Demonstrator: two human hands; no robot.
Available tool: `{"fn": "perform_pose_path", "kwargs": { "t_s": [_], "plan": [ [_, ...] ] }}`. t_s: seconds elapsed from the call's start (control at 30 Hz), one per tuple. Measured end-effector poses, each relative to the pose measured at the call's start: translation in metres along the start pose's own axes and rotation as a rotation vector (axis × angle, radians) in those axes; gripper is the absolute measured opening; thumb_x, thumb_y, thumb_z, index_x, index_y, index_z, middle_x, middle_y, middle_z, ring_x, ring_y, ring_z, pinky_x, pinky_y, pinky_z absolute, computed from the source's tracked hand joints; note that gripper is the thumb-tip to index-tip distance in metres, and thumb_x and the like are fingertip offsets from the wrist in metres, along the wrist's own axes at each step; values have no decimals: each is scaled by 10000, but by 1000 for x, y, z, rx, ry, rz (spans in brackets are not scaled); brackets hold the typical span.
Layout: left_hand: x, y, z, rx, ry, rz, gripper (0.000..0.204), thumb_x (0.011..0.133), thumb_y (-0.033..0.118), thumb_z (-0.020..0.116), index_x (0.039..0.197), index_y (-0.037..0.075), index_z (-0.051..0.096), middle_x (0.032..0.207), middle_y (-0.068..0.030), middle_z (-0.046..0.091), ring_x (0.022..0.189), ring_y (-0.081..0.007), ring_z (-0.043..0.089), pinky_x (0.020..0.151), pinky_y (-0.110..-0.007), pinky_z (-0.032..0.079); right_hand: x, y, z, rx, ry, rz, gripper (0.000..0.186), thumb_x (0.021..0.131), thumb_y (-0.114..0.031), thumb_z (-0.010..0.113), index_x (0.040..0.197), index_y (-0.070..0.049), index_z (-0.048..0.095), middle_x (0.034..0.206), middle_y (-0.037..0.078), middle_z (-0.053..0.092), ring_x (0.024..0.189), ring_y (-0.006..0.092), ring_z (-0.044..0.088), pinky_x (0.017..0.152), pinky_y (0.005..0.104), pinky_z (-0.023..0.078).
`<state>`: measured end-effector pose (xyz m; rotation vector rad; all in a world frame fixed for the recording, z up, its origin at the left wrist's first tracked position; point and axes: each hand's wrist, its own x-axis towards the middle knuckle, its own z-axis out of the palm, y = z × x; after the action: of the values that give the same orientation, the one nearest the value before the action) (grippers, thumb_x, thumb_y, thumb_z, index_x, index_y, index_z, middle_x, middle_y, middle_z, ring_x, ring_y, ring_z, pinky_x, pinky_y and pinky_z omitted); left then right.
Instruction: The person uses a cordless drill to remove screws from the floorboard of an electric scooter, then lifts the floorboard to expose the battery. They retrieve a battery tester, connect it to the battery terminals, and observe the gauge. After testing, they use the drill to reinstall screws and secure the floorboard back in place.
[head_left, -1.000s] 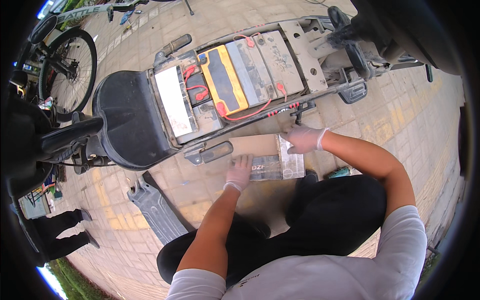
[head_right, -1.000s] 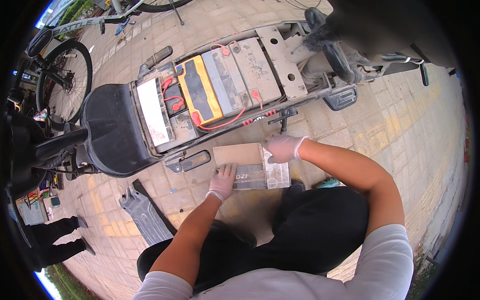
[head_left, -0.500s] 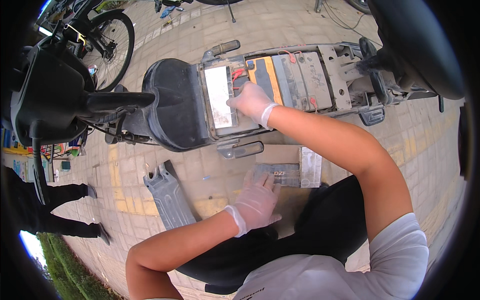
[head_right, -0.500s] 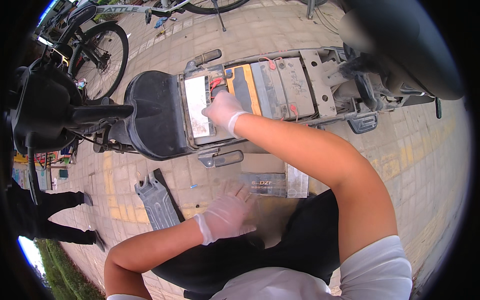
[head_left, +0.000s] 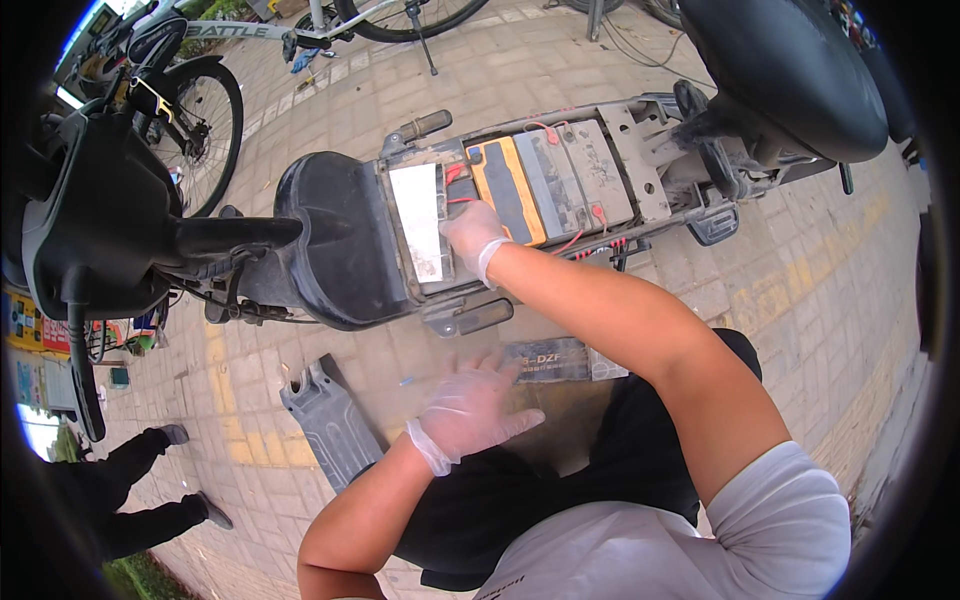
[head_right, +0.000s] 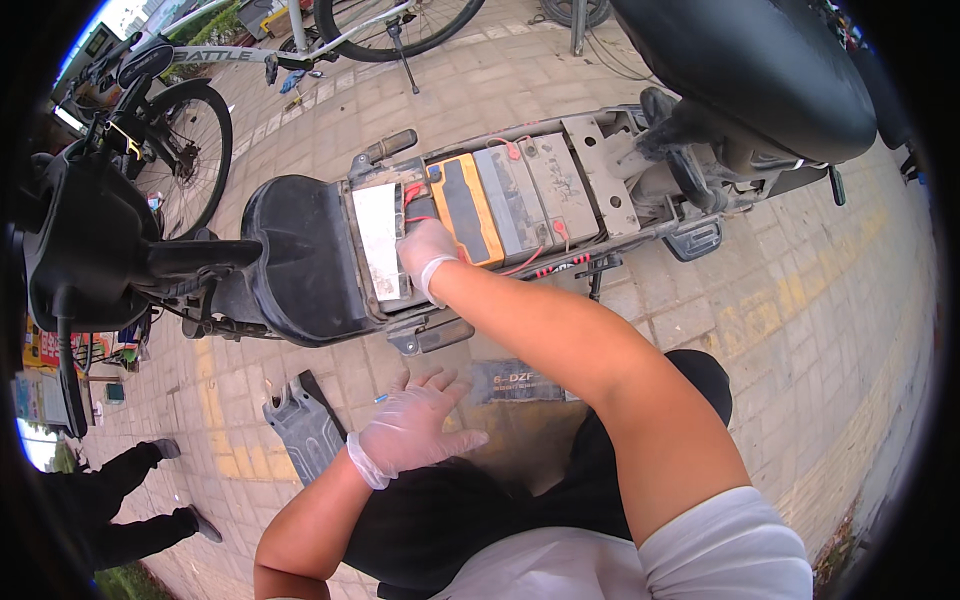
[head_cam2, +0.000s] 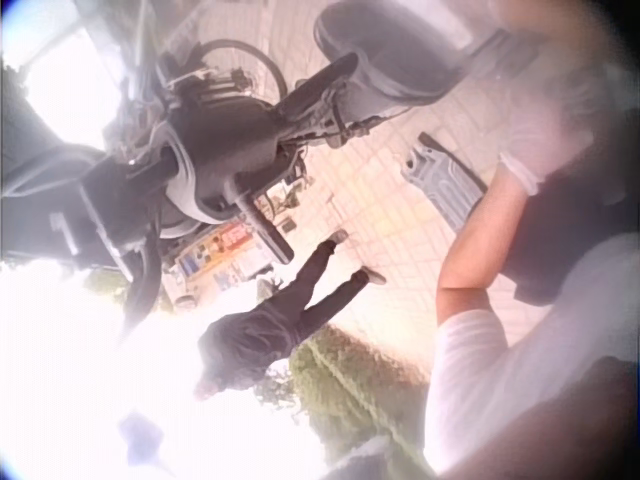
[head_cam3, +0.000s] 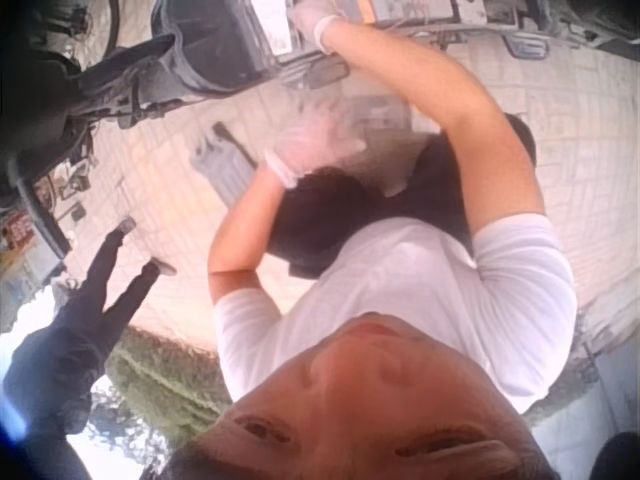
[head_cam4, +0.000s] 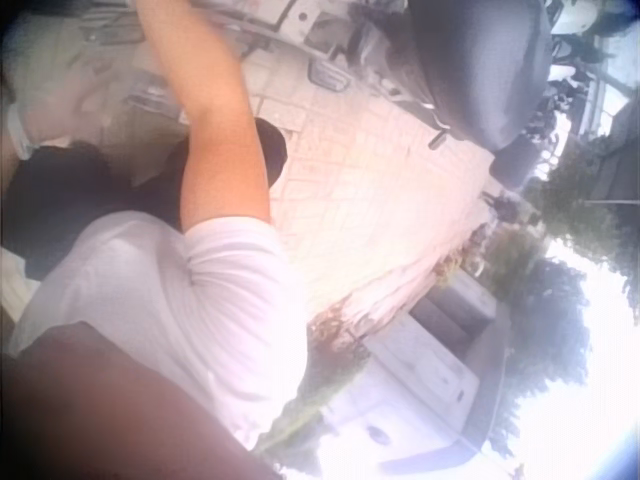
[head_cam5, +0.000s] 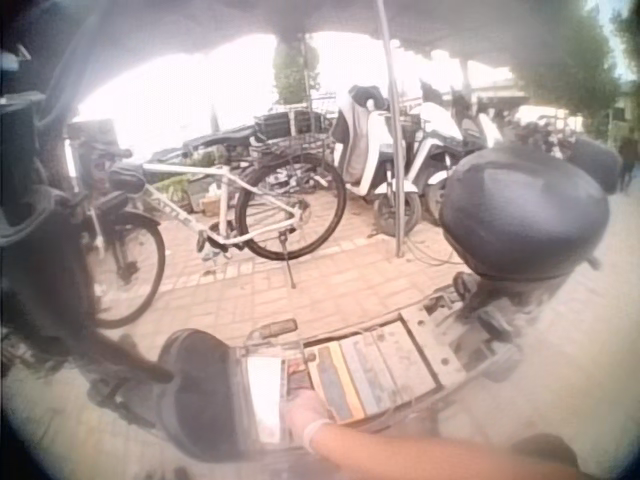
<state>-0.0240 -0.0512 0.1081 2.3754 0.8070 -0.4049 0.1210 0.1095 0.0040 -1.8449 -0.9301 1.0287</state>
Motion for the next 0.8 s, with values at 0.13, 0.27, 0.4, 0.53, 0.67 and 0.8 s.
{"fn": "perform_pose_path", "kwargs": {
  "t_s": [0.13,0.27,0.4,0.53,0.67,0.8],
  "plan": [
    [6,-3,3,-51,-12,32,805,883,583,644,1460,51,465,1507,-253,445,1422,-447,378,1183,-631,206,-2,-10,-6,-151,16,38,300,788,-237,757,832,58,727,858,270,715,875,428,705,804,442,553],
    [12,-3,2,-30,-24,52,808,891,584,635,1465,44,458,1511,-261,436,1422,-447,379,1188,-625,201,-3,-25,-26,-285,-52,68,265,868,-140,625,1048,22,732,1077,276,709,1054,431,680,891,444,546],
    [15,-2,-1,-45,-46,60,802,890,590,632,1454,42,473,1509,-268,436,1417,-448,384,1198,-600,201,-2,-28,-45,-301,-52,35,266,858,-132,627,1042,30,730,1085,279,707,1066,432,678,894,439,548],
    [13,-3,-4,-89,-44,42,800,893,590,631,1445,31,481,1504,-266,444,1409,-448,394,1198,-579,214,3,-22,-75,-175,19,95,277,834,-124,640,995,90,711,1056,309,702,1038,432,691,862,438,550],
    [7,0,-5,-81,-31,90,795,898,582,632,1425,2,494,1464,-262,486,1374,-449,427,1178,-536,274,-23,2,-131,-89,-239,-47,348,858,-183,682,1014,128,671,882,160,704,818,205,651,766,347,518],
    [-2,12,-8,-197,-157,197,777,910,567,624,1396,-28,513,1391,-243,556,1284,-431,509,1108,-462,384,-87,48,-174,-378,-665,-185,272,872,-232,655,915,33,702,817,205,706,790,276,707,738,388,534]
  ]
}}
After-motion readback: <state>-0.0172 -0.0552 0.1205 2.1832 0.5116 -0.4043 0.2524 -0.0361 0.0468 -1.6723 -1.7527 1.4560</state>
